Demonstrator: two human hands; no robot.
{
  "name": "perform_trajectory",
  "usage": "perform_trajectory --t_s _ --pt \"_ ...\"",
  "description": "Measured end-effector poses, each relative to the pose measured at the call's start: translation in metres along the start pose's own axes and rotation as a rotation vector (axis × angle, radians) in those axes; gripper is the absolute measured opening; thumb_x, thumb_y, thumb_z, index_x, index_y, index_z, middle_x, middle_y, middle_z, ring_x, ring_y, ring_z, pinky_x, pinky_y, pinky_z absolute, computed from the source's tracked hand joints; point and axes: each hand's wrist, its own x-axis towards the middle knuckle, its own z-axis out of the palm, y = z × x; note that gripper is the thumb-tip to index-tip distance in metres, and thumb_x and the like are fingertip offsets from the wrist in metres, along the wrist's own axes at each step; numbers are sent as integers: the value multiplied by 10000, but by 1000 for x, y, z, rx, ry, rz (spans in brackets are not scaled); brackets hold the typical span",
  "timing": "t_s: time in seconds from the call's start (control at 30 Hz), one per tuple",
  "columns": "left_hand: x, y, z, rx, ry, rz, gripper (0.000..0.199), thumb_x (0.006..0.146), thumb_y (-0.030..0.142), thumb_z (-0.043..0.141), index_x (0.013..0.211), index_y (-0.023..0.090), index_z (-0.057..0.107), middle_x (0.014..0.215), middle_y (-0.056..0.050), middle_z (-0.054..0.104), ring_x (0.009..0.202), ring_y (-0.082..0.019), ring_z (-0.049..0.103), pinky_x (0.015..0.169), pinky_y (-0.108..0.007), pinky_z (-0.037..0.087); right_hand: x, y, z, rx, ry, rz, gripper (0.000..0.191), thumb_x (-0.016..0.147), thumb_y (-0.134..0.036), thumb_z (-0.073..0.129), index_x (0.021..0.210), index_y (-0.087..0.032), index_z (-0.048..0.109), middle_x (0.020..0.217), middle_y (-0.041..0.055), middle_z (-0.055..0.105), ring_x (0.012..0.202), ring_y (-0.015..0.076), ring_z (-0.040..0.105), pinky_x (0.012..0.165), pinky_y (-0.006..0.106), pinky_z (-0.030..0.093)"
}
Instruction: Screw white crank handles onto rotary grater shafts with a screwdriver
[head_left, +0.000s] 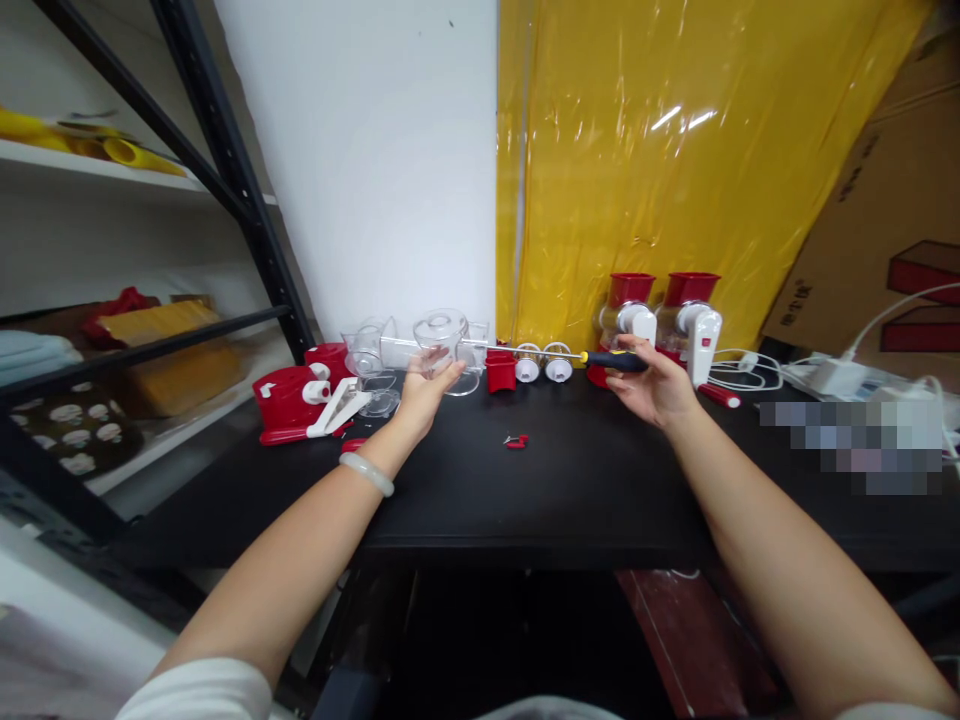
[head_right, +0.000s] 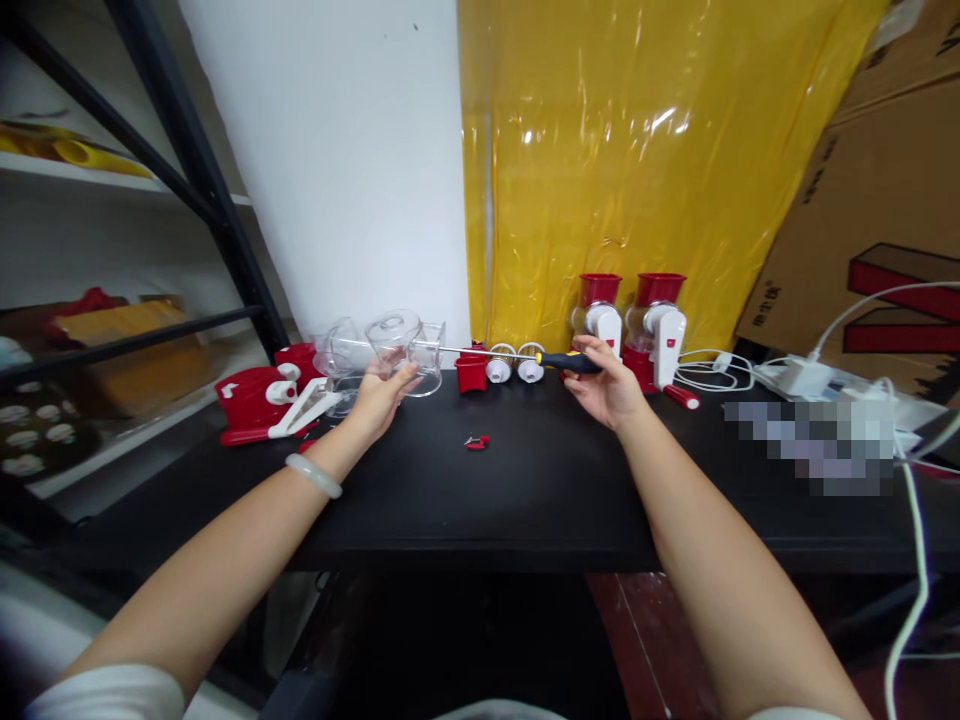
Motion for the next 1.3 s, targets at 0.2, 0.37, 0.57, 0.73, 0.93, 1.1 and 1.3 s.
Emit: perform_trajectory --t_s 0.2,0.37,0.57,0.73,0.93,1.1,1.3 --pt "1 -1 -1 10 -10 15 606 570 267 886 1056 233 525 1350 -84 577 1265 -251 571 1053 -450 482 9 15 -4 -282 125 113 500 821 -717 501 778 -220 534 433 -27 446 325 93 302 346 230 187" --pt "1 -1 -1 9 -18 34 627 554 270 895 1061 230 528 1356 -84 581 1271 -250 571 1088 -455 449 10 16 -6 -194 112 63 264 747 -388 722 761 -222 518 478 -63 443 388 70 324 382 199 224" --pt "0 0 0 4 -12 43 611 565 255 890 1058 228 531 1321 -75 603 1272 -249 570 1099 -468 436 0 1 -1 -27 29 55 280 619 -255 734 861 -245 595 716 -18 611 605 126 559 480 231 394" --pt "0 3 1 -1 7 44 566 605 241 872 1060 230 535 1298 -68 612 1268 -248 572 1077 -484 457 5 9 -3 -195 23 112 477 806 -694 531 754 -221 549 472 -15 490 391 116 424 398 244 307" --pt "0 2 1 -1 1 47 612 557 251 898 1045 224 530 1321 -79 600 1256 -244 584 1112 -468 424 11 17 -7 -306 83 103 293 787 -449 663 711 -214 504 409 -64 384 348 64 251 368 203 148" --pt "0 2 1 14 -5 62 605 576 276 892 1060 227 532 1304 -80 613 1251 -237 588 1108 -464 428 3 8 -1 -108 30 -14 288 622 -254 722 865 -260 568 715 -37 567 555 99 499 483 231 393" --pt "0 4 1 27 28 66 608 561 270 900 1047 224 537 1304 -89 610 1232 -249 598 1085 -468 454 7 15 -1 -194 98 25 536 770 -770 505 777 -236 552 629 20 578 540 152 556 465 271 419"
